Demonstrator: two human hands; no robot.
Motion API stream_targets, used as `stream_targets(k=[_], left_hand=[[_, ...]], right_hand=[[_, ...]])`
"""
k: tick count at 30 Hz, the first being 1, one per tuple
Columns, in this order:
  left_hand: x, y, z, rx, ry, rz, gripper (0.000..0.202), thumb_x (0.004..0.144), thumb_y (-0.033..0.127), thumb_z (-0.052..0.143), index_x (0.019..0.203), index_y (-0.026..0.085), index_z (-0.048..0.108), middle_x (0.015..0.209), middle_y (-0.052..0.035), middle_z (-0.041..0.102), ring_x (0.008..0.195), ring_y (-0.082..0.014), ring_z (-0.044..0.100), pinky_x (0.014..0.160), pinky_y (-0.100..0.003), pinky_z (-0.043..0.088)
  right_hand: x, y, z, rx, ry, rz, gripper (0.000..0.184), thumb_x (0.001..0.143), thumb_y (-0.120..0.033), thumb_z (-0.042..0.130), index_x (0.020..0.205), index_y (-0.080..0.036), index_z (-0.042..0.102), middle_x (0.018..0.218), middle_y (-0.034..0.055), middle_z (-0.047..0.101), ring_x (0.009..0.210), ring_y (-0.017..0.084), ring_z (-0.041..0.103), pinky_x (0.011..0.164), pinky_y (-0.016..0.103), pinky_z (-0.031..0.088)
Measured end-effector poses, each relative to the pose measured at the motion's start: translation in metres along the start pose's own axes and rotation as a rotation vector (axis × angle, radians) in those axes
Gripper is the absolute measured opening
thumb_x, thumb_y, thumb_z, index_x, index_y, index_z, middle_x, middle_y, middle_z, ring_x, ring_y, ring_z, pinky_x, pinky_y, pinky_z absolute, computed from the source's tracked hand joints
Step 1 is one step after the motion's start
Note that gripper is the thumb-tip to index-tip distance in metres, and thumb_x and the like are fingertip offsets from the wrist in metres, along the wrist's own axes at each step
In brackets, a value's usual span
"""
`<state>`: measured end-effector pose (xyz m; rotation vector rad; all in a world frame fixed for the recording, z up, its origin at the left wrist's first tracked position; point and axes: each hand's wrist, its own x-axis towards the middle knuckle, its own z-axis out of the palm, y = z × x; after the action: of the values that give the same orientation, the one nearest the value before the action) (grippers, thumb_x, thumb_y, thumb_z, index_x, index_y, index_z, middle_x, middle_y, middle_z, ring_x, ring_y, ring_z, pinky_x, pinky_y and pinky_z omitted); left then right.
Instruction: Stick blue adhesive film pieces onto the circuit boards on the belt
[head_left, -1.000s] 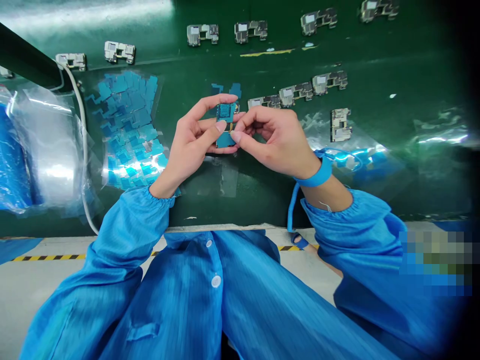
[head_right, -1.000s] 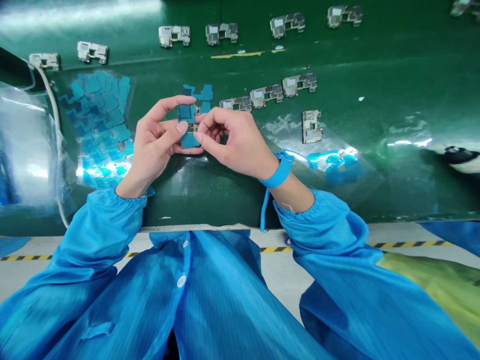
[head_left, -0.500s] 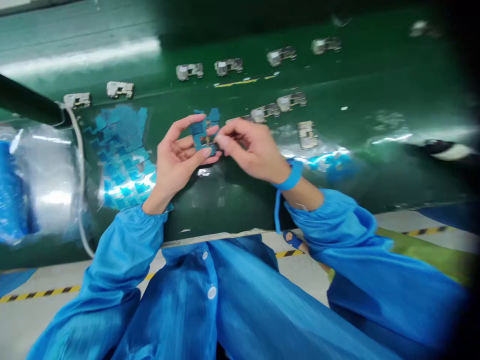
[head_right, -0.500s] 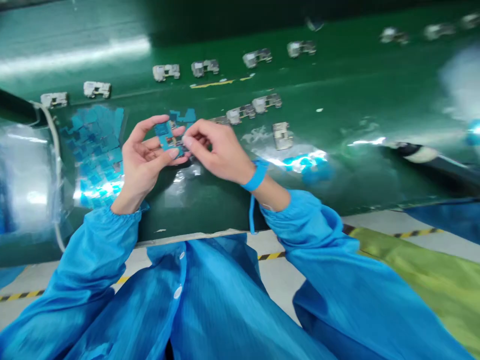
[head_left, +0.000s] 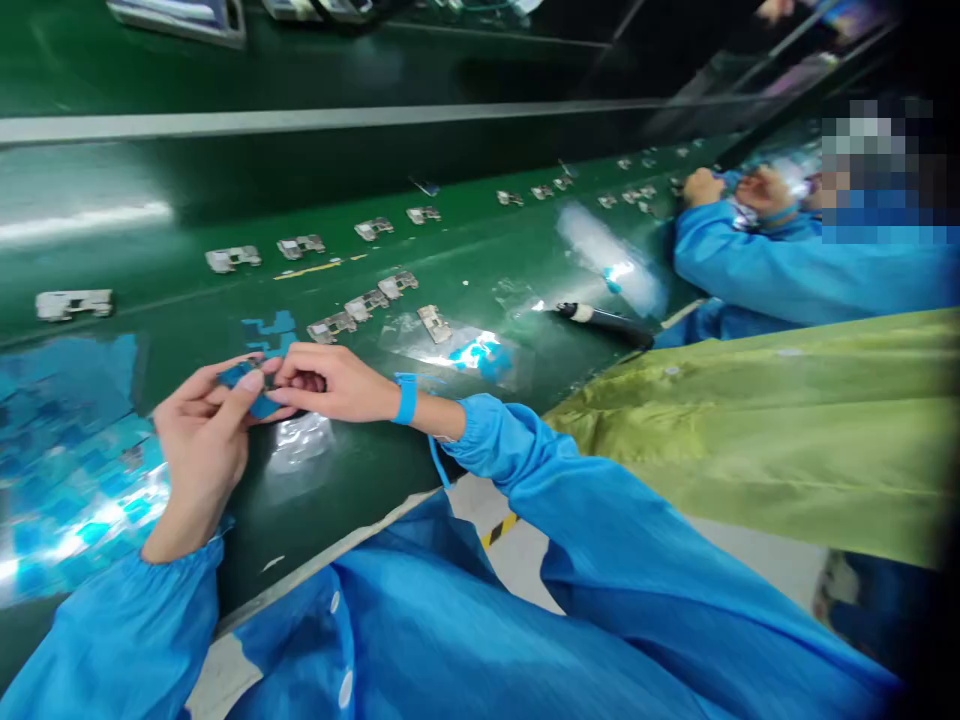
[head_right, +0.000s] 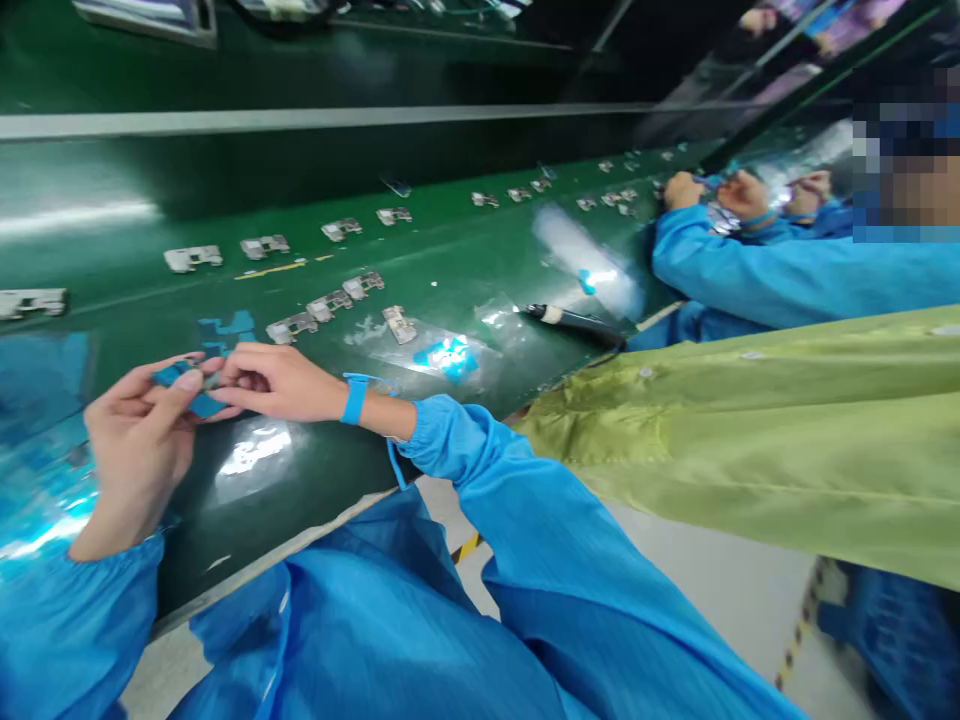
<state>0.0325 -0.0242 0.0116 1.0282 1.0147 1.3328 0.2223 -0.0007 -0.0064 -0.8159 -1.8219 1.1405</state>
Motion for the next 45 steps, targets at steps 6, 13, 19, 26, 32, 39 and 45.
stream_targets(k=[6, 13, 19, 26, 32, 39, 45], left_hand=[[0.007, -0.002, -0.004, -0.079, 0.008, -0.176, 0.059, 0.088, 0.045, 0.098, 0.138, 0.024, 0.076, 0.083, -0.0021, 0.084, 0.114, -0.0357, 0.088, 0.07, -0.036, 0.079], [0.018, 0.001, -0.019, -0.031, 0.061, -0.114, 0.056, 0.099, 0.048, 0.08, 0.148, 0.026, 0.064, 0.144, -0.0117, 0.082, 0.086, -0.021, 0.089, 0.073, -0.03, 0.073], [0.025, 0.0, -0.024, -0.007, 0.053, -0.092, 0.039, 0.098, 0.04, 0.073, 0.131, 0.019, 0.069, 0.124, -0.0118, 0.087, 0.074, -0.0153, 0.083, 0.066, -0.025, 0.067], [0.023, -0.007, -0.024, -0.007, 0.048, -0.074, 0.032, 0.1, 0.037, 0.071, 0.128, 0.02, 0.071, 0.124, -0.0122, 0.086, 0.074, -0.0148, 0.081, 0.069, -0.027, 0.067], [0.023, -0.013, -0.019, 0.005, -0.008, 0.132, 0.077, 0.103, 0.057, 0.078, 0.17, 0.037, 0.047, 0.189, -0.0067, 0.037, 0.166, -0.0277, 0.053, 0.13, -0.041, 0.054], [0.021, -0.004, -0.018, -0.09, 0.123, 0.236, 0.05, 0.111, 0.062, 0.063, 0.146, 0.028, 0.074, 0.165, -0.0097, 0.068, 0.155, -0.0262, 0.065, 0.127, -0.039, 0.054], [0.035, 0.001, -0.032, -0.194, 0.238, 0.002, 0.022, 0.095, 0.035, 0.069, 0.103, 0.018, 0.079, 0.091, -0.0084, 0.085, 0.084, -0.0197, 0.082, 0.087, -0.034, 0.067]], right_hand=[[0.021, 0.001, -0.01, 0.026, -0.082, 0.177, 0.039, 0.101, -0.056, 0.074, 0.088, -0.02, 0.067, 0.085, -0.0002, 0.064, 0.075, 0.015, 0.054, 0.074, 0.032, 0.046], [0.164, 0.038, -0.065, -0.275, 0.04, 0.354, 0.037, 0.112, -0.049, 0.062, 0.089, -0.02, 0.067, 0.08, 0.0018, 0.065, 0.075, 0.017, 0.057, 0.077, 0.032, 0.049], [0.21, 0.059, -0.082, -0.717, -0.09, 0.39, 0.03, 0.076, -0.025, 0.098, 0.087, -0.014, 0.072, 0.119, 0.0179, 0.076, 0.122, 0.033, 0.06, 0.117, 0.053, 0.044], [0.182, 0.034, -0.068, -0.375, 0.001, 0.289, 0.017, 0.093, -0.029, 0.075, 0.104, -0.016, 0.075, 0.092, 0.0034, 0.073, 0.08, 0.016, 0.06, 0.082, 0.031, 0.052], [0.108, -0.01, 0.0, 0.583, 0.159, 0.356, 0.043, 0.076, -0.052, 0.096, 0.096, -0.022, 0.073, 0.094, 0.0002, 0.074, 0.082, 0.013, 0.064, 0.074, 0.024, 0.054], [0.052, -0.003, 0.002, -0.316, -0.089, 0.185, 0.06, 0.102, -0.058, 0.074, 0.145, -0.017, 0.067, 0.145, 0.0193, 0.074, 0.133, 0.035, 0.067, 0.116, 0.055, 0.053], [0.028, 0.017, -0.021, -1.026, -0.221, 0.217, 0.063, 0.117, -0.049, 0.053, 0.171, -0.016, 0.054, 0.183, 0.0162, 0.046, 0.169, 0.048, 0.032, 0.129, 0.068, 0.031]])
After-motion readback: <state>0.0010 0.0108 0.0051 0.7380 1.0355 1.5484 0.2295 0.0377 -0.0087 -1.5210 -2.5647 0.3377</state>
